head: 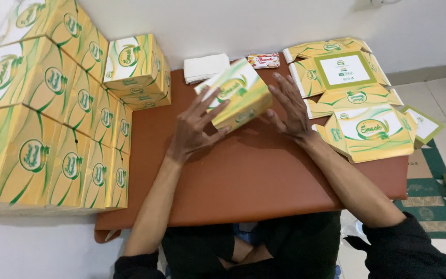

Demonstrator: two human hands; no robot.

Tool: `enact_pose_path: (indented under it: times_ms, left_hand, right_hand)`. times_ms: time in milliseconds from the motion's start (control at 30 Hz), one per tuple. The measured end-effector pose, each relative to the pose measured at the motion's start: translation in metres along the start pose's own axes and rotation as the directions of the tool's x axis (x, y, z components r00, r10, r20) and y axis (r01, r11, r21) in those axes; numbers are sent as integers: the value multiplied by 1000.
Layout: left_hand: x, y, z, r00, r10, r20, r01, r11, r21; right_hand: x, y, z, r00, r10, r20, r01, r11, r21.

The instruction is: The person assembles a flat-packed cardboard box by folding the sides and locking the tabs. They then place a small white packet inside the box and close the lid to complete the assembly.

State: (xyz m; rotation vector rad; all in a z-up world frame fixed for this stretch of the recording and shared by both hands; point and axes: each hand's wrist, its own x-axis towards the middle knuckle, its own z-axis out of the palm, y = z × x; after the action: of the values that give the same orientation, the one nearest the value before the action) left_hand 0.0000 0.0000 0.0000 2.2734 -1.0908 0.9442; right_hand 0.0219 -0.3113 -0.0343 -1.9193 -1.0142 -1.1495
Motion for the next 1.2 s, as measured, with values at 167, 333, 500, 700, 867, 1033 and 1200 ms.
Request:
enact_pose_path:
  times_ms: [167, 333, 500, 700, 867, 1033, 1200]
  left_hand:
    - [34, 17, -46, 953, -221, -206, 285, 883, 372]
    - [51, -7, -74, 853, -365, -372, 521, 607, 600]
    - [41, -90, -55, 858, -379, -347, 497, 442, 746]
    - [45, -138, -53, 812, -479, -334, 531, 367, 764]
    - [69, -61, -56, 834, -520, -183, 474, 506, 721]
    - [20, -103, -6, 994, -94, 63, -15, 445, 896]
    - [-3, -142, -7, 972, -165, 168, -123, 251, 960]
  right_hand:
    - [1, 2, 5, 999, 11, -45, -11, 1000, -7]
    - [3, -6, 9, 998, 59, 26, -58, 998, -41]
    - [1, -11, 11, 965, 165, 203, -154, 986, -67]
    - [0, -15, 10, 917, 220, 333, -206, 976, -78]
    - [-2, -12, 8, 900, 184, 394, -174, 983, -61]
    - [0, -16, 9, 884, 227, 409, -215, 974, -76]
    - [-1, -14, 7, 805, 283, 521, -293, 954, -65]
